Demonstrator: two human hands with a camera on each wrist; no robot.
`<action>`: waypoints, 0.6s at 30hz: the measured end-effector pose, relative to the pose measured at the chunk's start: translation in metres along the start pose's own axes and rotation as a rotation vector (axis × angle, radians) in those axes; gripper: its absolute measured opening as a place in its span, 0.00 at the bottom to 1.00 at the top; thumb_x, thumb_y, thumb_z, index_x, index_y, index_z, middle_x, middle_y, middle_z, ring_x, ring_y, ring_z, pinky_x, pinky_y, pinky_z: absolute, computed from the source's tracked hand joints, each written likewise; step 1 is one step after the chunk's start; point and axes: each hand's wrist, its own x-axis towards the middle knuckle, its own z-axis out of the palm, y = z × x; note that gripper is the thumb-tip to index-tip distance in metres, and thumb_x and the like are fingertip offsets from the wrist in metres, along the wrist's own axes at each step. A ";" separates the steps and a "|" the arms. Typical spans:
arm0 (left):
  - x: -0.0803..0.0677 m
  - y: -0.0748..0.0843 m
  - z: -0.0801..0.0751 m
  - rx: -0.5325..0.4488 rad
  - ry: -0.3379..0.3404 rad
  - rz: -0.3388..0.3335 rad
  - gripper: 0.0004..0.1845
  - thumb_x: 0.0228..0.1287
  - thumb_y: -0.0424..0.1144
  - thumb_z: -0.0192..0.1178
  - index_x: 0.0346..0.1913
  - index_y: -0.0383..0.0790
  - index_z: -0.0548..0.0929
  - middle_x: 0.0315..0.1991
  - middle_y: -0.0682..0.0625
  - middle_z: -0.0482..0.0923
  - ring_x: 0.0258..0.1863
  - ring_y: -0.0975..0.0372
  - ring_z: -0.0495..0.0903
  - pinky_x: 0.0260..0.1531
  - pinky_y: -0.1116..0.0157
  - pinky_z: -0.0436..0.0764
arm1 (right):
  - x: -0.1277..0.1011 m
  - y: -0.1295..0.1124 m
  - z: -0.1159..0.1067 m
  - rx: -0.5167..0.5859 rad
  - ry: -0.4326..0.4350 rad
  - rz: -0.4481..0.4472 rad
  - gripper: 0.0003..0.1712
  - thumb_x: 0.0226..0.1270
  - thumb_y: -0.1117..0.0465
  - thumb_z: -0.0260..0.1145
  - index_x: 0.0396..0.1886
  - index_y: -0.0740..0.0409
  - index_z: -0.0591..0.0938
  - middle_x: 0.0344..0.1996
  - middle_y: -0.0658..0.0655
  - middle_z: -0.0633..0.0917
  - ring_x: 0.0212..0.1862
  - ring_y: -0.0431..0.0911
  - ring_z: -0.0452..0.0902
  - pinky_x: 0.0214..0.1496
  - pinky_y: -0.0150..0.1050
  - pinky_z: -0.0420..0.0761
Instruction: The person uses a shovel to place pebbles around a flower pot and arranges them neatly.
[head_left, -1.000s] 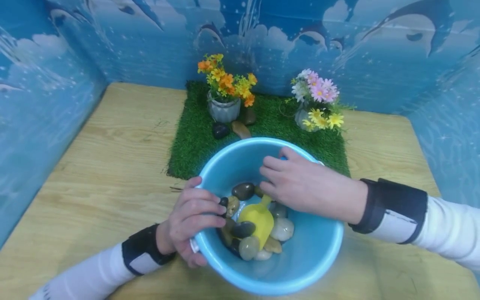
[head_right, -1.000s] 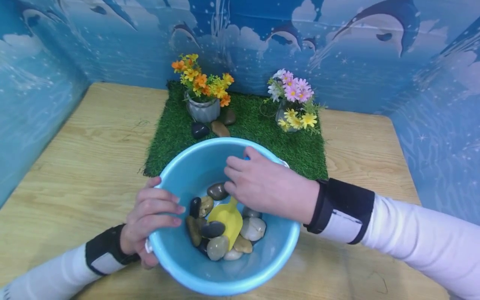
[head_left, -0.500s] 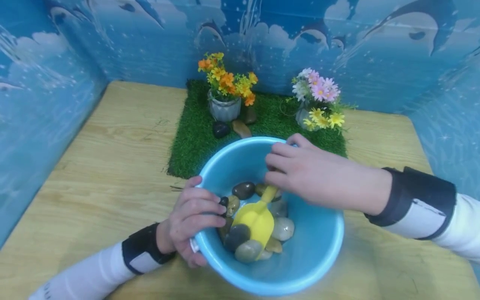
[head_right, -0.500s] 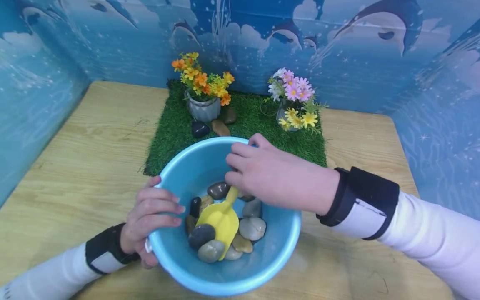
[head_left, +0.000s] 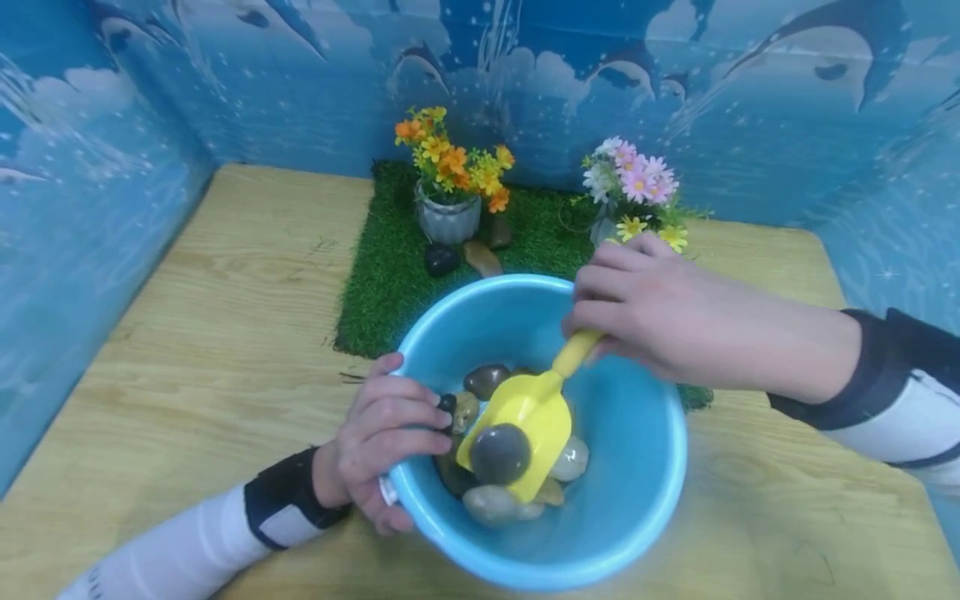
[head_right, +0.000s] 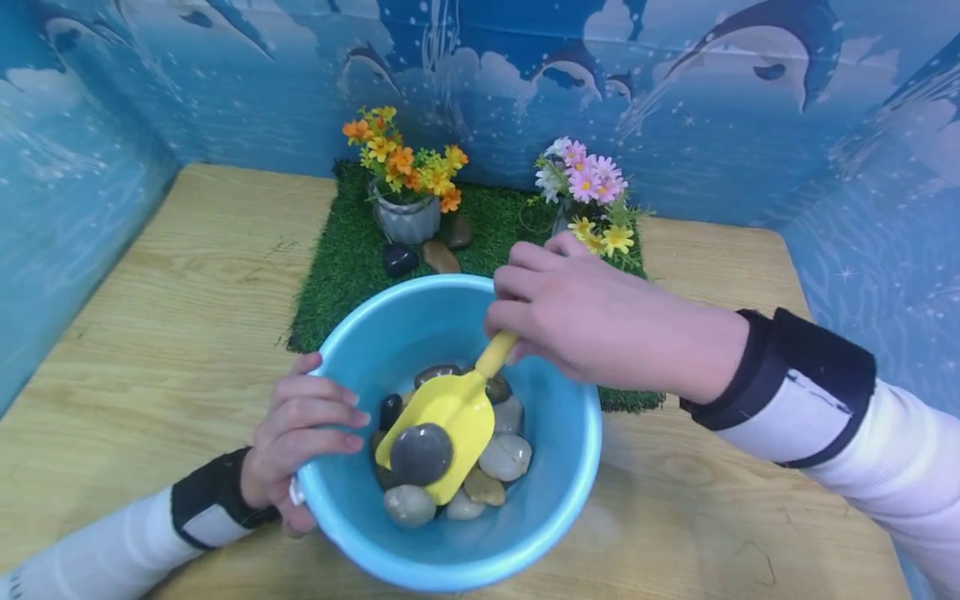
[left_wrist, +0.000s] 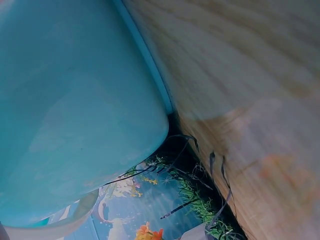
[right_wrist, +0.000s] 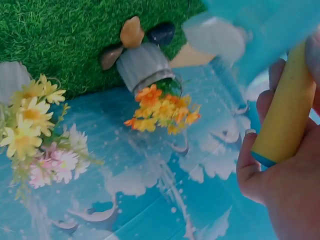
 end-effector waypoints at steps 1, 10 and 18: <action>0.000 0.000 0.000 0.003 0.000 -0.003 0.31 0.71 0.61 0.45 0.31 0.35 0.82 0.32 0.41 0.82 0.36 0.49 0.77 0.64 0.42 0.64 | -0.001 0.002 -0.002 0.014 0.005 0.004 0.18 0.54 0.55 0.77 0.45 0.47 0.84 0.40 0.46 0.80 0.42 0.44 0.68 0.43 0.45 0.64; 0.004 0.001 0.000 0.008 -0.004 -0.010 0.31 0.71 0.60 0.45 0.32 0.34 0.82 0.31 0.42 0.82 0.36 0.49 0.77 0.63 0.43 0.64 | -0.012 0.020 -0.011 0.111 0.022 0.033 0.15 0.61 0.57 0.72 0.48 0.49 0.84 0.39 0.42 0.80 0.43 0.40 0.69 0.44 0.42 0.68; 0.004 -0.001 0.001 -0.003 0.012 0.014 0.30 0.71 0.60 0.45 0.31 0.35 0.82 0.31 0.42 0.82 0.35 0.49 0.77 0.63 0.44 0.64 | -0.020 0.040 -0.023 0.082 0.048 0.125 0.14 0.62 0.63 0.71 0.48 0.51 0.84 0.40 0.43 0.80 0.44 0.40 0.70 0.44 0.39 0.70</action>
